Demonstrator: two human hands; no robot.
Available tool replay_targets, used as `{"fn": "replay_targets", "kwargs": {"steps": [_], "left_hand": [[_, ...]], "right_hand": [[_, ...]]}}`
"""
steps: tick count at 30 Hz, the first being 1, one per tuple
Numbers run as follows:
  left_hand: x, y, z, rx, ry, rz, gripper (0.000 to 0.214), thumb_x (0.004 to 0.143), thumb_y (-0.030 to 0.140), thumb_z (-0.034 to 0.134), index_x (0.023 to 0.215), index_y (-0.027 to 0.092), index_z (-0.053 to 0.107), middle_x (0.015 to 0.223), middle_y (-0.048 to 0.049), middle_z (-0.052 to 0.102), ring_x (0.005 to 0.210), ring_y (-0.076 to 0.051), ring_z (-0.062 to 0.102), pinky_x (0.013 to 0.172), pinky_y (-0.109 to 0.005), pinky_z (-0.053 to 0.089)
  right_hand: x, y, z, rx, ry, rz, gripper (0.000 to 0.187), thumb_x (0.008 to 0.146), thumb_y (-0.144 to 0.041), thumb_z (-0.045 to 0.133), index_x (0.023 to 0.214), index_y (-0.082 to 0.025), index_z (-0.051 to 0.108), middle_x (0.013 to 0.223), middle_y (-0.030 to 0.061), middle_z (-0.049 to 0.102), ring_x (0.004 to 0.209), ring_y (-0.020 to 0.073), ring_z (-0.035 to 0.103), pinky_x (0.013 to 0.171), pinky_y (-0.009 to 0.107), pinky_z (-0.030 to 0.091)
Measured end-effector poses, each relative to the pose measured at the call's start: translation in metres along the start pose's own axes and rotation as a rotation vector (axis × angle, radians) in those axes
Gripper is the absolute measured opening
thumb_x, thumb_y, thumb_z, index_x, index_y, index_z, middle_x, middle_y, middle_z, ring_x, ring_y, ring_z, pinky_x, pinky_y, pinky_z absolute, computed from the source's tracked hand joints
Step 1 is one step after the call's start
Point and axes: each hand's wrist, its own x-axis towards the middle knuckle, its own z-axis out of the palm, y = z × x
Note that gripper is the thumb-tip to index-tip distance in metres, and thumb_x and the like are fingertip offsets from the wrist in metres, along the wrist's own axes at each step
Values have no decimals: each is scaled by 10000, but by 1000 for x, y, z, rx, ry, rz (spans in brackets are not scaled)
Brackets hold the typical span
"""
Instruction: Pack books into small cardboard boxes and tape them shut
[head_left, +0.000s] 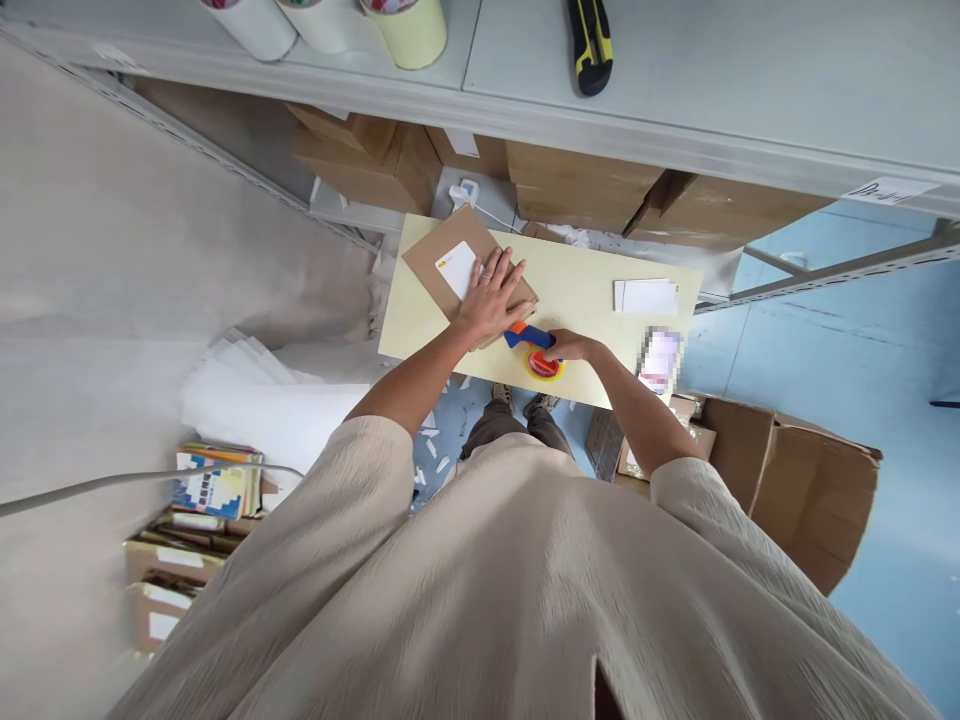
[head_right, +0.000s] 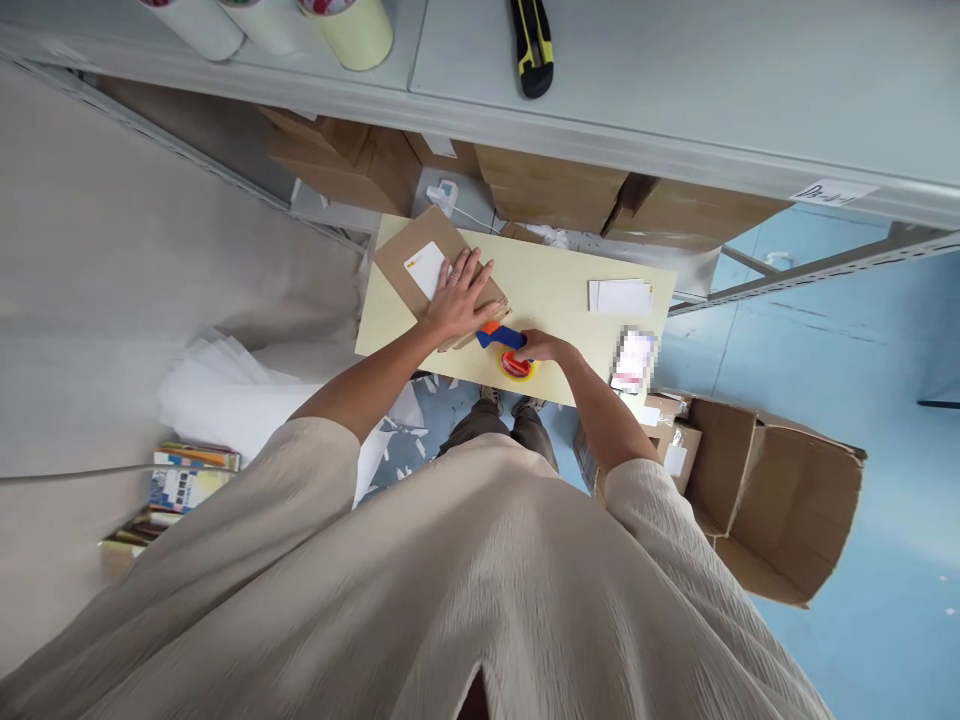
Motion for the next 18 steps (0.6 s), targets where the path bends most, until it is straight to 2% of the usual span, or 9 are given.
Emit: {"fn": "replay_targets", "kwargs": {"steps": [2, 5, 7, 9, 13, 15, 18], "left_hand": [[1, 1, 2, 0, 13, -12, 1032, 1090, 599, 674, 1951, 219, 248, 2044, -129, 114, 1904, -413, -22, 1517, -701, -65], [1, 3, 2, -3, 15, -30, 1023, 1088, 594, 671, 1948, 220, 261, 2042, -131, 122, 1904, -412, -10, 1520, -699, -51], [1, 4, 2, -16, 12, -30, 1019, 1086, 592, 671, 1944, 215, 273, 2042, -134, 123, 1905, -413, -2, 1522, -697, -41], [1, 4, 0, -39, 16, -25, 1017, 1081, 586, 673, 1942, 215, 279, 2041, -131, 121, 1905, -413, 3, 1522, -700, -36], [0, 7, -5, -99, 36, -28, 1016, 1061, 586, 685, 1933, 217, 314, 2035, -135, 149, 1904, -416, 27, 1520, -709, -24], [-1, 10, -9, -127, 50, -42, 1013, 1059, 601, 671, 1928, 214, 325, 2029, -147, 176, 1904, -412, 40, 1517, -720, -17], [-2, 23, -13, -164, 79, -85, 1013, 1054, 635, 650, 1928, 230, 336, 2022, -154, 206, 1904, -409, 56, 1511, -737, -5]], "right_hand": [[6, -11, 14, -246, -84, -2, 365, 568, -175, 1023, 784, -239, 736, 645, 10, 671, 743, 236, 677, 660, 335, 472], [11, -26, 41, -220, -108, -109, 420, 492, -187, 1041, 687, -273, 680, 587, -18, 631, 664, 212, 655, 574, 311, 405], [5, -29, 48, -221, -96, -100, 430, 472, -165, 1038, 662, -276, 669, 577, -14, 635, 642, 208, 638, 558, 316, 385], [-12, -27, 40, -210, -54, -67, 419, 485, -161, 1041, 690, -272, 693, 601, -4, 662, 669, 220, 645, 578, 320, 401], [-71, -20, -3, -103, 85, 30, 411, 584, -228, 1075, 847, -242, 758, 748, 34, 733, 789, 273, 706, 690, 351, 496], [-104, -21, -21, -17, 184, 39, 475, 616, -319, 1120, 908, -234, 756, 770, 27, 722, 818, 273, 706, 740, 364, 528], [-144, -29, -36, 98, 329, -17, 577, 660, -527, 1138, 974, -224, 760, 777, 14, 702, 839, 252, 680, 766, 354, 535]]}}
